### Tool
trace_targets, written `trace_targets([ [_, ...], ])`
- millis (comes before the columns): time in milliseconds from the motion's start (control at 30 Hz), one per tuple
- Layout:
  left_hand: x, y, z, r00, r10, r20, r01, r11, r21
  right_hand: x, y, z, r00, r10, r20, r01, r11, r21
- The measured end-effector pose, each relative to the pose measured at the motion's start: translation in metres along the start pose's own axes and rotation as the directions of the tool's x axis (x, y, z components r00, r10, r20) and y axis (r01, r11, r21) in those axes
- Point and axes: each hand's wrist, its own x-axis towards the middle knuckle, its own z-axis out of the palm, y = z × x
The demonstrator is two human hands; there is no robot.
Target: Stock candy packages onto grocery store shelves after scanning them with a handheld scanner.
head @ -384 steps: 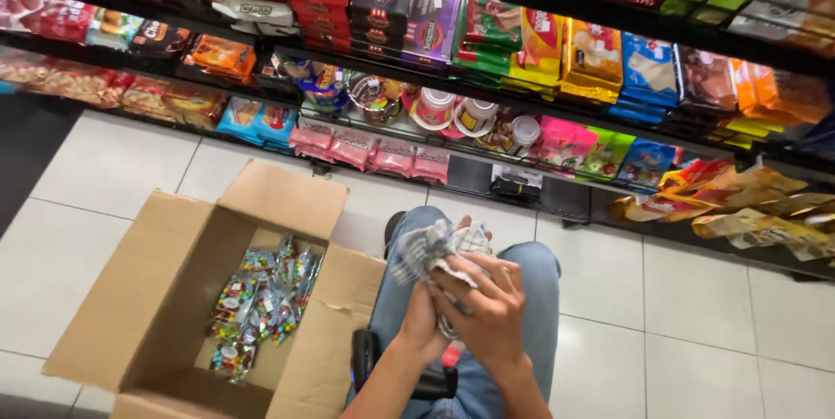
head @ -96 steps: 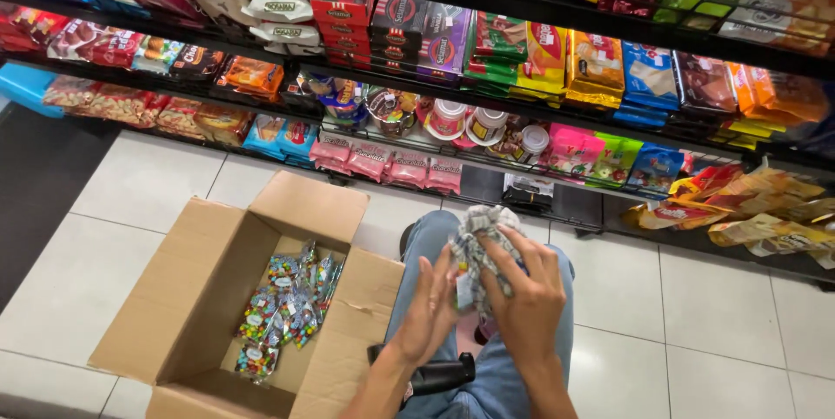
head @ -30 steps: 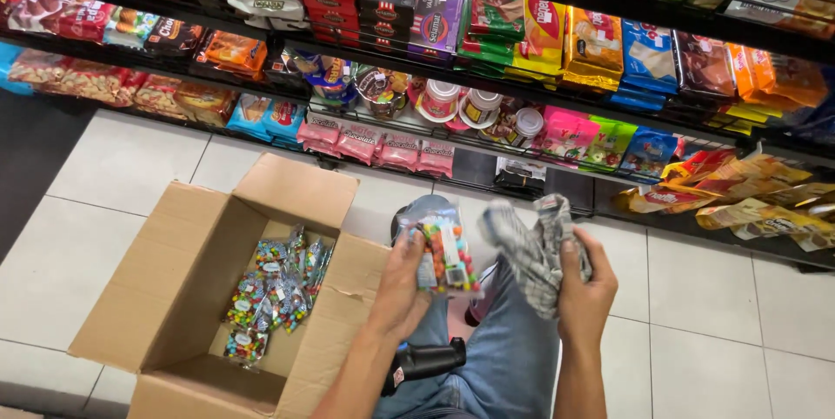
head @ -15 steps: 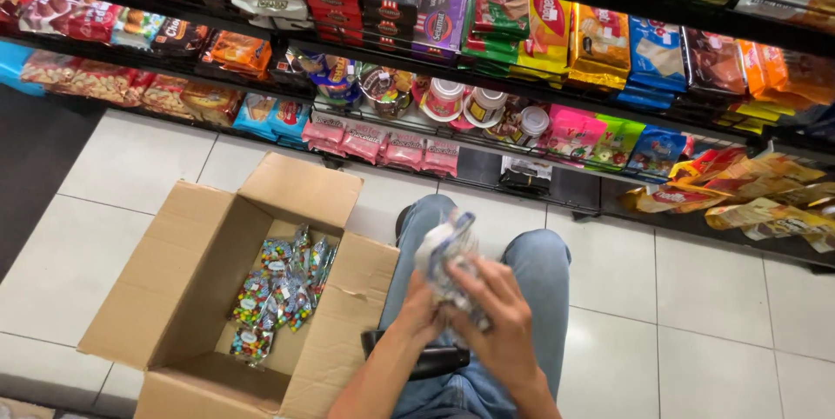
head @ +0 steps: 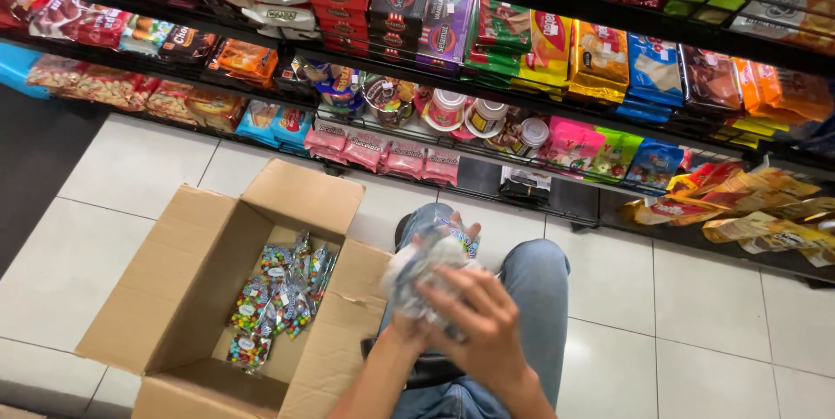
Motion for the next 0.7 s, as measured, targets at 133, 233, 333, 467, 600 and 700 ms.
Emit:
trace_targets([
  [133,0.007,-0.004,-0.006,0.997,-0.062,0.035,0.058,0.993,0.107,0.008,0.0,-0.002,0.983,-0.176,0.055,0.174,0.984,0.041],
  [233,-0.006,0.005,0.017,0.991,-0.049,0.121,0.035,0.993,0.108,0.018,0.01,-0.001,0.986,-0.167,-0.007,0.167,0.986,-0.009],
  [333,-0.011,0.007,0.002,0.995,-0.024,0.097,0.028,0.999,-0.04,0.026,0.017,-0.004,0.994,-0.078,-0.072,0.073,0.995,-0.064],
  [467,-0.008,0.017,0.013,0.99,-0.089,0.106,0.112,0.965,-0.239,0.021,0.016,-0.002,0.994,0.043,-0.101,-0.049,0.997,-0.06],
  [600,-0.002,0.016,0.023,0.998,0.029,0.05,-0.027,0.999,-0.047,0.012,-0.003,0.002,0.998,-0.05,-0.045,0.049,0.998,-0.027],
  [700,0.0,-0.006,-0.027,0.998,-0.057,0.039,0.058,0.998,-0.036,0.022,-0.007,0.0,0.983,-0.184,0.012,0.184,0.983,0.017],
])
